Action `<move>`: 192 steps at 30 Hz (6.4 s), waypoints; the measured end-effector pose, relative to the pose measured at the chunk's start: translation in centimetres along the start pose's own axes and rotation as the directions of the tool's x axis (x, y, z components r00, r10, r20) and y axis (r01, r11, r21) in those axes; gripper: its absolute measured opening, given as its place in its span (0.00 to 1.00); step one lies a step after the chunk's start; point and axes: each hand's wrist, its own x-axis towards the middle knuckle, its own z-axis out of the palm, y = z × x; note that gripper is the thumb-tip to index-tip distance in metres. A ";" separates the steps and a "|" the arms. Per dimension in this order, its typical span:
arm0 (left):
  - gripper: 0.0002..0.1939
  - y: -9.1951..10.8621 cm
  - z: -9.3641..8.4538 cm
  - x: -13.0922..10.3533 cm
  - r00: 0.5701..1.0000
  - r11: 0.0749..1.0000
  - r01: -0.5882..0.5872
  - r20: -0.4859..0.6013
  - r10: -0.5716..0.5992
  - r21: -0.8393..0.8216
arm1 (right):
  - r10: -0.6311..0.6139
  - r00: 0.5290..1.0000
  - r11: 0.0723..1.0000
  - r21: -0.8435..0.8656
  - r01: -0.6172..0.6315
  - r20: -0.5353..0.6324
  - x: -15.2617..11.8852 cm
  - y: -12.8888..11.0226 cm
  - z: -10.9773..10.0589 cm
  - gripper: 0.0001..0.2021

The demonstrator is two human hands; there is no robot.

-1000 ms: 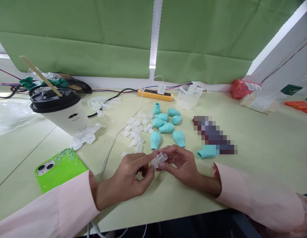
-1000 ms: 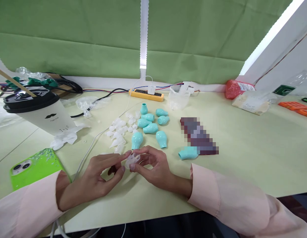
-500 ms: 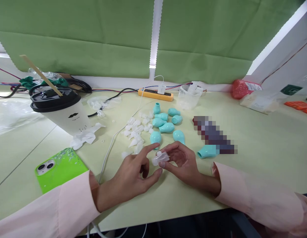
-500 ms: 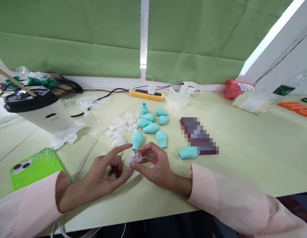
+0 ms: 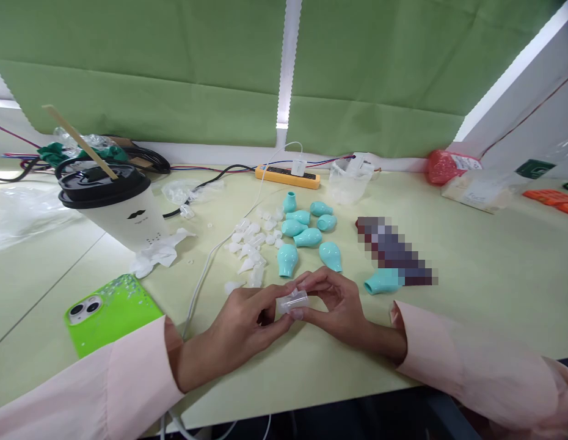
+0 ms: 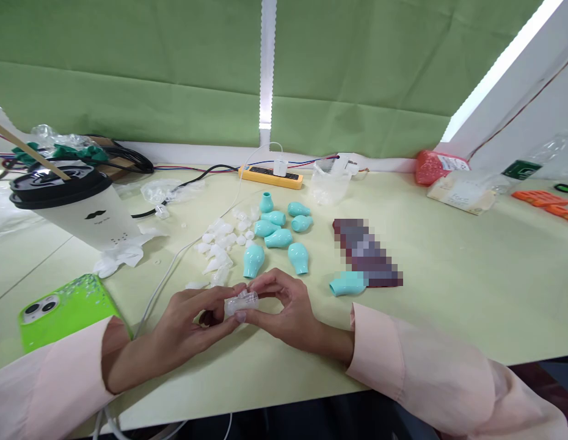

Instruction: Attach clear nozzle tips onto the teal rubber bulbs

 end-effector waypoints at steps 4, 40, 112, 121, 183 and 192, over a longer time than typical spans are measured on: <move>0.11 0.4 -0.5 0.2 0.999 0.999 -0.039 -0.011 0.039 0.029 | -0.081 0.994 0.991 -0.100 0.088 0.069 0.0 -0.2 -0.2 0.12; 0.07 0.3 -0.2 0.8 0.980 0.981 0.180 0.100 -0.172 -0.073 | -0.267 0.959 0.928 -0.241 0.283 0.101 1.0 -2.0 -2.7 0.07; 0.15 -0.8 -1.1 1.6 0.648 0.125 0.760 0.757 -0.082 -0.637 | -0.328 0.932 0.797 -0.485 0.360 0.153 -0.9 0.5 -1.5 0.13; 0.17 -0.2 -1.6 1.5 0.761 0.635 0.572 0.624 -0.177 -0.519 | -0.002 0.993 0.942 -0.334 0.042 0.119 0.1 -0.2 -1.4 0.09; 0.11 -4.1 -4.6 1.7 0.827 0.750 0.519 0.465 -0.317 -0.411 | -0.288 0.922 0.723 -0.572 0.387 0.258 0.3 -1.3 -1.1 0.11; 0.10 -4.4 -4.6 1.6 0.818 0.741 0.516 0.505 -0.276 -0.430 | -0.363 0.889 0.660 -0.596 0.457 0.280 -0.1 -0.5 -1.0 0.14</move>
